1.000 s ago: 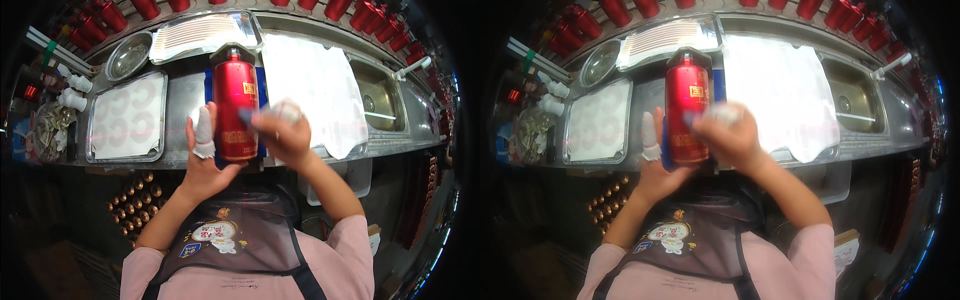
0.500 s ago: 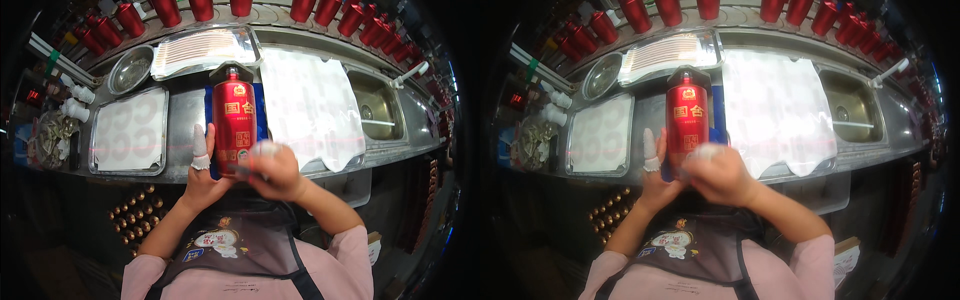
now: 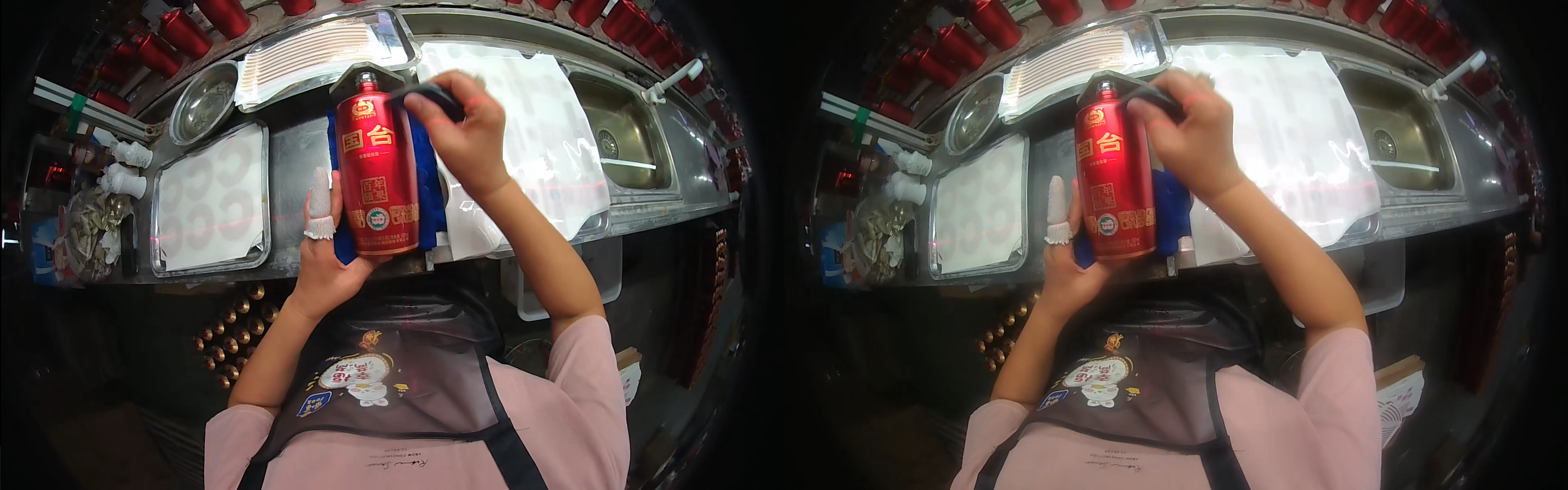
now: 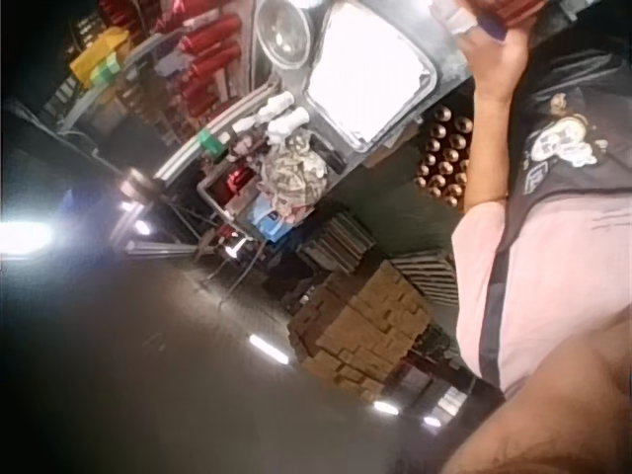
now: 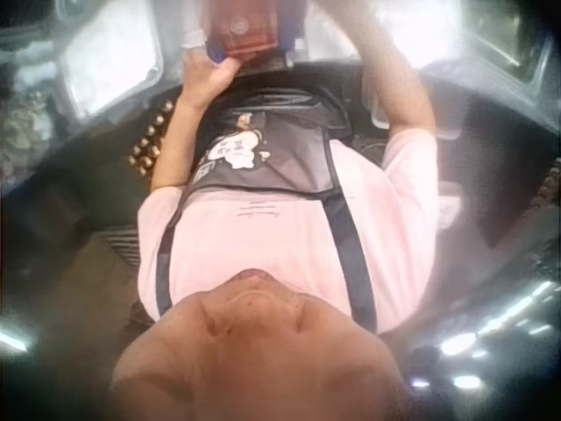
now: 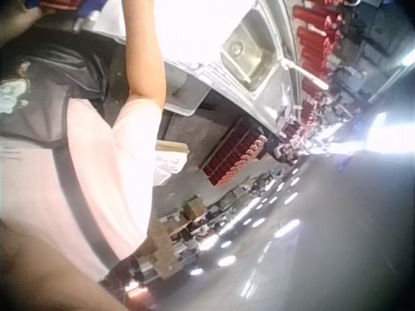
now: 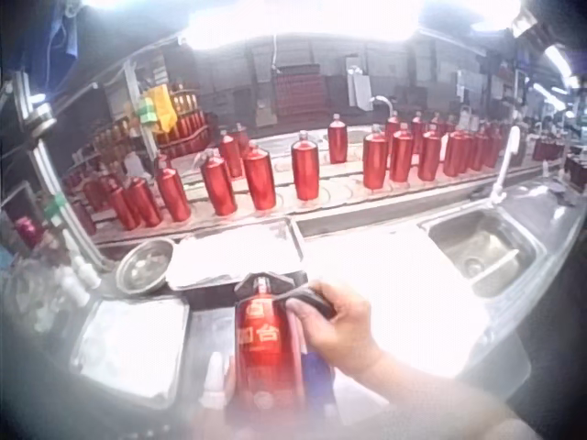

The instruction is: The person cleans a red bottle with a black sponge, then applies a gold circular sticker to the bottle's neck. They smooth the sticker with a wooden stick and wipe the bottle with a white cloth before applying a red rectangular label to the bottle's body and smoothing it with a black tool.

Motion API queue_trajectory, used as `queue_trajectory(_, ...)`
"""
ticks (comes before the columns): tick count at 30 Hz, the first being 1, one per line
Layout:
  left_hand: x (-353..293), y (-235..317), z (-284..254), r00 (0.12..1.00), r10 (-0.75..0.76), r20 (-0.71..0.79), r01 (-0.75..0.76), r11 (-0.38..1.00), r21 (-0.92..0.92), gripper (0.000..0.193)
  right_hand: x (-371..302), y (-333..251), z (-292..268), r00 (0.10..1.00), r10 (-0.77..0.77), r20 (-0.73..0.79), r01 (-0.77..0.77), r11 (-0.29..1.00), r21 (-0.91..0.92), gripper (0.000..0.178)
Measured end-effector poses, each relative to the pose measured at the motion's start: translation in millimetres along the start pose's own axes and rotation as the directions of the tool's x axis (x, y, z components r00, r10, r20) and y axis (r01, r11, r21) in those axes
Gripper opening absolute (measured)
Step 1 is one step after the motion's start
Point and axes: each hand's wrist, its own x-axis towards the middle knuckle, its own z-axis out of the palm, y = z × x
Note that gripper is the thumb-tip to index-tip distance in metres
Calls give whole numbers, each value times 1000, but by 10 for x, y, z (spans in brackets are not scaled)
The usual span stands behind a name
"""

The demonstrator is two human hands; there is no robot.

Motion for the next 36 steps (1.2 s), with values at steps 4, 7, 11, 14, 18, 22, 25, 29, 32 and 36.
queue_trajectory(4, 6, -47, 9, 1000, -17, 14, 17, 1000, 26, 114, -442, -47, -109, 703, -683, 200, 698, 716, -8, 22)
queue_trajectory(7, 53, -64, 24, 1000, 10, 9, -9, 994, -109, 114, -847, -79, -198, 753, -569, 330, 556, 819, 144, 24)
queue_trajectory(11, 44, 7, -6, 993, -97, 59, 96, 995, 23, 112, -920, 68, -273, 927, -319, 199, 334, 941, -47, 32)
queue_trajectory(14, -4, 81, 14, 999, -39, -3, 39, 996, 80, 108, -958, -163, -188, 819, -540, 196, 534, 841, 84, 34)
queue_trajectory(18, 27, 116, 91, 993, 75, -95, -64, 992, 109, 97, -1249, -480, 76, 965, -157, 208, 173, 983, -60, 24)
queue_trajectory(22, 67, 121, 89, 989, 98, -115, -66, 966, 250, 95, -1325, -298, 46, 998, 11, 59, 2, 977, -215, 17)
queue_trajectory(25, 33, 102, 74, 990, 76, -119, -50, 976, 211, 100, -1296, -260, -125, 956, 255, -142, -278, 944, -178, 14)
queue_trajectory(29, 1, 66, 67, 997, -20, -76, 29, 992, 119, 108, -1146, -467, -44, 1000, 15, -27, -16, 999, -44, 17)
queue_trajectory(32, -4, 35, 64, 997, -44, -59, 49, 995, 87, 114, -1072, -454, 16, 995, 94, 19, -90, 987, -133, 15)
queue_trajectory(36, -2, 21, 120, 996, -16, -87, 17, 1000, 17, 119, -1100, -282, -108, 943, 306, -131, -320, 941, -112, 16)
